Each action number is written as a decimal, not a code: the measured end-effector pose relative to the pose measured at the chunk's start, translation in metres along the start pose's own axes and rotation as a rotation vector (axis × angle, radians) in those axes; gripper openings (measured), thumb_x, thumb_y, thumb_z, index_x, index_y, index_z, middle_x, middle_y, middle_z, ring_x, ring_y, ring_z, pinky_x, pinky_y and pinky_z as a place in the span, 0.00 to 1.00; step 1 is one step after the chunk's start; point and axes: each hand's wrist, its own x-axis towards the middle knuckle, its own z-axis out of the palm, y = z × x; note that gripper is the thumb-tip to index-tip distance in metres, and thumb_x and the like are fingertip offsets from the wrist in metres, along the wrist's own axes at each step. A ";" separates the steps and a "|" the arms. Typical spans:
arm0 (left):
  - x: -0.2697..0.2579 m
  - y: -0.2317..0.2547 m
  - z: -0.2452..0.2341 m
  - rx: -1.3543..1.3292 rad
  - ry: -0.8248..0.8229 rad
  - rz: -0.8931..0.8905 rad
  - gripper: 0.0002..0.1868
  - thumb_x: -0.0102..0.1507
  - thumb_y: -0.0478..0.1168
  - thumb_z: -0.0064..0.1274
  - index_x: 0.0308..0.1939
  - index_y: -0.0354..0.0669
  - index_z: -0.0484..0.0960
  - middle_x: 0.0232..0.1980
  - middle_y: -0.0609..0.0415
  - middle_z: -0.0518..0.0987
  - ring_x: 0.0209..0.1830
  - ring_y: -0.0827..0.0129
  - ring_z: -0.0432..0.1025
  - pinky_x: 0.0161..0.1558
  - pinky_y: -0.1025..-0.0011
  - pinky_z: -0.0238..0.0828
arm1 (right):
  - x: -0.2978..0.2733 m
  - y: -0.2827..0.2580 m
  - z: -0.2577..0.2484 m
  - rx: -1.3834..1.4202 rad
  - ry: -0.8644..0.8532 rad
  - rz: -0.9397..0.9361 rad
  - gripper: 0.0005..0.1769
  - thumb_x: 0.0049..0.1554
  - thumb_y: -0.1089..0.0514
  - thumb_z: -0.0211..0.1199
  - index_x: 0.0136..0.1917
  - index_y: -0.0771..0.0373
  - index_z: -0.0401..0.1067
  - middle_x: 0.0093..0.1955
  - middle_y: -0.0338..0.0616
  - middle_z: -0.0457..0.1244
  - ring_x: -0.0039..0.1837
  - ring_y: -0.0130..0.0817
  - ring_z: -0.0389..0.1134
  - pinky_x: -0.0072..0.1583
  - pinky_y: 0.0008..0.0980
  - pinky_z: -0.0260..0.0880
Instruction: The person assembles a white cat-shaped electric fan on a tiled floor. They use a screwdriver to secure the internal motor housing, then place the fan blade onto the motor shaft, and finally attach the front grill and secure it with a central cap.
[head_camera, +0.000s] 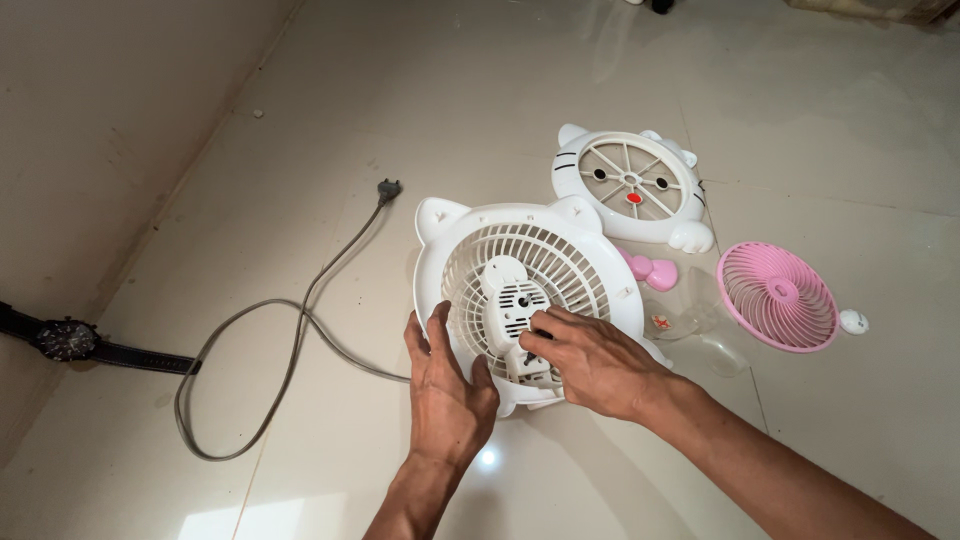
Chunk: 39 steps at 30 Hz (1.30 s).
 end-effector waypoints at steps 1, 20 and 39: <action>0.000 0.000 0.000 0.004 -0.001 -0.001 0.40 0.56 0.26 0.53 0.72 0.39 0.57 0.71 0.32 0.56 0.62 0.36 0.67 0.60 0.52 0.72 | 0.000 0.000 0.000 0.012 0.004 0.012 0.31 0.44 0.75 0.57 0.62 0.64 0.70 0.59 0.46 0.62 0.62 0.45 0.66 0.61 0.42 0.69; 0.002 0.001 0.000 0.023 -0.012 -0.019 0.41 0.56 0.26 0.53 0.72 0.39 0.56 0.73 0.32 0.54 0.63 0.35 0.67 0.61 0.52 0.71 | 0.011 -0.008 -0.004 0.245 0.012 0.232 0.14 0.50 0.72 0.56 0.51 0.69 0.69 0.45 0.56 0.70 0.53 0.50 0.75 0.52 0.45 0.75; 0.005 -0.009 -0.001 0.289 -0.037 -0.014 0.42 0.59 0.38 0.58 0.75 0.50 0.57 0.75 0.28 0.49 0.73 0.34 0.54 0.69 0.51 0.61 | -0.007 -0.022 -0.055 0.197 0.015 0.313 0.10 0.60 0.59 0.56 0.55 0.62 0.67 0.52 0.50 0.68 0.55 0.53 0.69 0.55 0.52 0.67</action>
